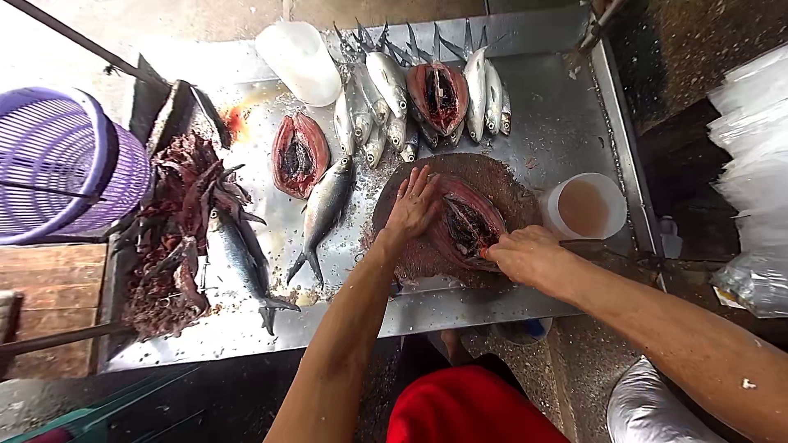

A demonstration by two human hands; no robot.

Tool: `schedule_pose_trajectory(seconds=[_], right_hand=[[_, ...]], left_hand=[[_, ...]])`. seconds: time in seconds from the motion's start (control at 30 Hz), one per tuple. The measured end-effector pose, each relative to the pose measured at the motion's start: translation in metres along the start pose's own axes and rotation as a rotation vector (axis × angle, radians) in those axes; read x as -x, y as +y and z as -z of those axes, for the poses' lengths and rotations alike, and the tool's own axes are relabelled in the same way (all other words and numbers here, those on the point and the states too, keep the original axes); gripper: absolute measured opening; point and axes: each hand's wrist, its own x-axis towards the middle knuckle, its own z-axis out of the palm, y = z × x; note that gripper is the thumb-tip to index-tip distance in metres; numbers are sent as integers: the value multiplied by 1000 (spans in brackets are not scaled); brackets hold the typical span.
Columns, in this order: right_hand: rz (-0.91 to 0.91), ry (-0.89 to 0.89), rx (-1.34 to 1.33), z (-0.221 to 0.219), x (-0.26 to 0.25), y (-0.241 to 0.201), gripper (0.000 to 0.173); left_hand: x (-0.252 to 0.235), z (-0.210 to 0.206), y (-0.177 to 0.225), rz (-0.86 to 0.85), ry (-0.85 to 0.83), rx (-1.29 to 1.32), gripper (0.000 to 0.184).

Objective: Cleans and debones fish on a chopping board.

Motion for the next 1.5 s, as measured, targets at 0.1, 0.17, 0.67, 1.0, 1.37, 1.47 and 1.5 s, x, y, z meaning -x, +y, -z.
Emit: schedule_pose_trajectory(seconds=[0.1,0.17,0.67,1.0,1.37,1.47,1.5], right_hand=[[-45,19,-5,-3,12,-18,31],[-67,17,9,-5,17,-29,30],[-156,71,-114,-30,20,-26,36],[-147,131,-422,-31,20,8,54],[-75,415,-1020,-31,-105,-6,53],[-98,419,-972,-20,-111,-13,52],[-96,424,-943,-18,-113,-14,52]], left_hand=[[42,8,1,-51,102,-52,41],[62,8,-2,-35,39,-96,40],[87,-2,14,-48,-17,-166,36],[96,-12,3,74,14,-134,46],[98,-13,0,76,24,-87,46],[96,-11,0,75,21,-74,46],[95,-10,0,77,11,-68,46]])
